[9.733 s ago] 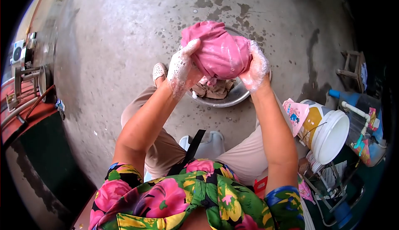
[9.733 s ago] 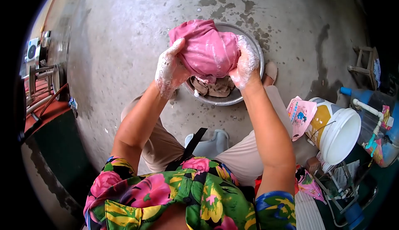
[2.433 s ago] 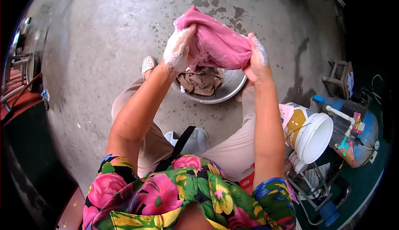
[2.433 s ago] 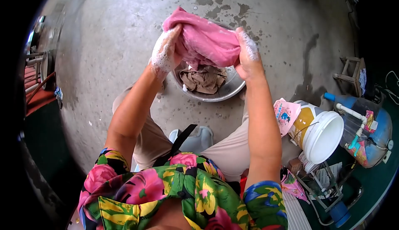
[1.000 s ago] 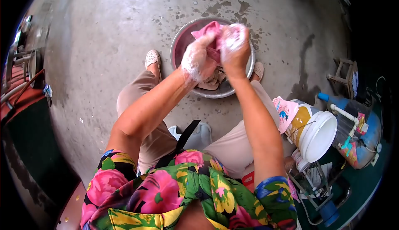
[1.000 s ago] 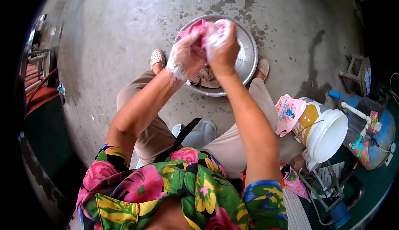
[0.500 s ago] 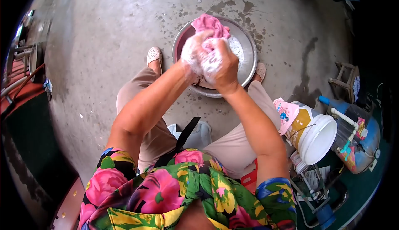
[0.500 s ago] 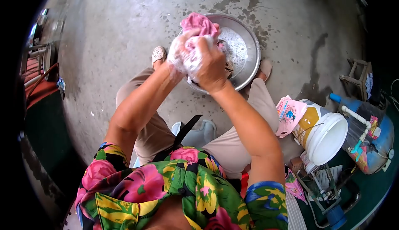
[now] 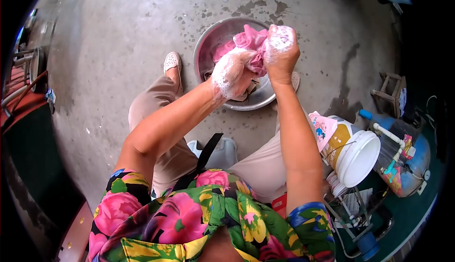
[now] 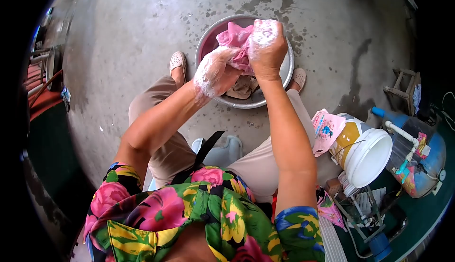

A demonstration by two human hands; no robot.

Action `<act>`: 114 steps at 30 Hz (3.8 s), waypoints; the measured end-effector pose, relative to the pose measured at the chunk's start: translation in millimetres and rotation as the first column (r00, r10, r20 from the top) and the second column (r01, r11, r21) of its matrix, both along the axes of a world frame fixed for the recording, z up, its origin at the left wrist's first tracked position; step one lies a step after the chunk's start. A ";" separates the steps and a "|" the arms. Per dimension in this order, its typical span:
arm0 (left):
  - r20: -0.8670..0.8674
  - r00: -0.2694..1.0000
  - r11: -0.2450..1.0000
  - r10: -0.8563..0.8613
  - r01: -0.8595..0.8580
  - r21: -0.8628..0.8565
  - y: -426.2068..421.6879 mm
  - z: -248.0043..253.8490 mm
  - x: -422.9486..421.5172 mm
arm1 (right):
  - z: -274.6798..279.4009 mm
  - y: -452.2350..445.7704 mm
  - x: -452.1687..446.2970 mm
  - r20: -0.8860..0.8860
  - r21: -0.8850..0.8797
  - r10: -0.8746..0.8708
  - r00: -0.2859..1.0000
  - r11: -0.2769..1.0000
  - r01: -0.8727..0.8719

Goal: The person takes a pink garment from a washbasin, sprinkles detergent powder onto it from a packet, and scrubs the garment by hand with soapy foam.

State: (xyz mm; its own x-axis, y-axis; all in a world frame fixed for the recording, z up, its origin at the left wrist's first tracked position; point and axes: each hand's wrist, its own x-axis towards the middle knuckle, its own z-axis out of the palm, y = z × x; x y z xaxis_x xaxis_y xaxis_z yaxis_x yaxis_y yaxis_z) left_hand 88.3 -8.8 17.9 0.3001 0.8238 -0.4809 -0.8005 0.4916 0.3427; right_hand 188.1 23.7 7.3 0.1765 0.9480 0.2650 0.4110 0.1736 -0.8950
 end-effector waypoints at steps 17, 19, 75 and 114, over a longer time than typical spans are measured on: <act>-0.357 0.923 0.952 -0.145 0.228 0.205 -3.2 -10.9 -14.7 | 0.7 -25.4 -11.8 0.181 0.258 0.277 0.944 0.913 -0.317; 0.080 0.990 0.994 -0.112 0.112 0.009 0.8 1.3 -6.7 | 10.1 -0.9 8.2 0.063 -0.042 0.006 0.998 0.999 -0.004; -0.085 0.996 0.997 0.040 -0.046 -0.066 21.4 18.8 -10.8 | -0.5 -14.8 -27.8 -0.016 0.121 0.078 0.997 0.990 -0.075; -0.228 0.922 0.903 -0.314 0.365 0.229 34.8 12.6 -59.4 | 21.3 -4.7 26.9 -0.768 -0.366 0.166 0.618 0.679 -0.637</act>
State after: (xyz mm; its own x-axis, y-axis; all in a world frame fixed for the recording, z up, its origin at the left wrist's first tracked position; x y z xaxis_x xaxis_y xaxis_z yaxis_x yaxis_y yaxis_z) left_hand 29.0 25.9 30.5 0.5126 0.7906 -0.3350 -0.5126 0.5948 0.6192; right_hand 214.9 19.0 28.6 -0.3723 0.8625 -0.3429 -0.2688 -0.4538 -0.8496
